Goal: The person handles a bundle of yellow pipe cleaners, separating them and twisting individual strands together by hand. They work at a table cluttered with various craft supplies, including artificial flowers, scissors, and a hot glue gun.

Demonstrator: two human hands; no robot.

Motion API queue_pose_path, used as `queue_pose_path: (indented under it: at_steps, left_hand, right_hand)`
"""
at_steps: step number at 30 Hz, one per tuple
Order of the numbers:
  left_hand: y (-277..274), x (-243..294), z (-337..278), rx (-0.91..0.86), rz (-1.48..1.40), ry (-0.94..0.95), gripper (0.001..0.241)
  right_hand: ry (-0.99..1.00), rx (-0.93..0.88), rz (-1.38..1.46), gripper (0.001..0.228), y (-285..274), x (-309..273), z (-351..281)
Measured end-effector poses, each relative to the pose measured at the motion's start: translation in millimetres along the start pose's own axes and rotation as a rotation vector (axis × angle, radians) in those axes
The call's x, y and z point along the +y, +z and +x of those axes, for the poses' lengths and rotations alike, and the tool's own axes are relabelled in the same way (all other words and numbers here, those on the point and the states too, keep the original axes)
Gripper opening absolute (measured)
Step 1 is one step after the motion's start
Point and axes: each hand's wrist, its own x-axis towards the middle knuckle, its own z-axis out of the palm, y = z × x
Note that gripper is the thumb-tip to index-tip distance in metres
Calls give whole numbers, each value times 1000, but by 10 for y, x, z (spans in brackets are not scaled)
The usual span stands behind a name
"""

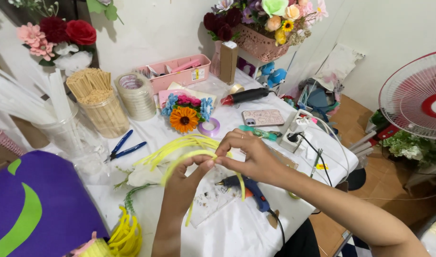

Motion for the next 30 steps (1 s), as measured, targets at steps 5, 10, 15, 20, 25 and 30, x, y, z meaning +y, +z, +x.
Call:
queue_pose_path:
  at_steps: [5,10,15,20,25,30]
  left_hand:
    - [-62,-122,37,35,-71,173,13]
    - [-327,142,-46,7,-268,217,44]
    - [-407,78,-23,-107,-276,122,44]
    - [-393,62,-78,-253,-13,134,32]
    - [-361,126,-81,-168,40,131,21]
    - [-433,96,-42,-115,-45,176,18]
  right_hand:
    - [61,35,252,6,10,30,62]
    - [-54,-177,-68,12,-56,-93,196]
    - [-220,-406,-238,12,-37,-251,392]
    - [-245,-568,-413,10,-13,-215,489]
    - [-190,-525,-370,12,-96,-370,613]
    - [-171,-463,-210,12,-47,-337,697]
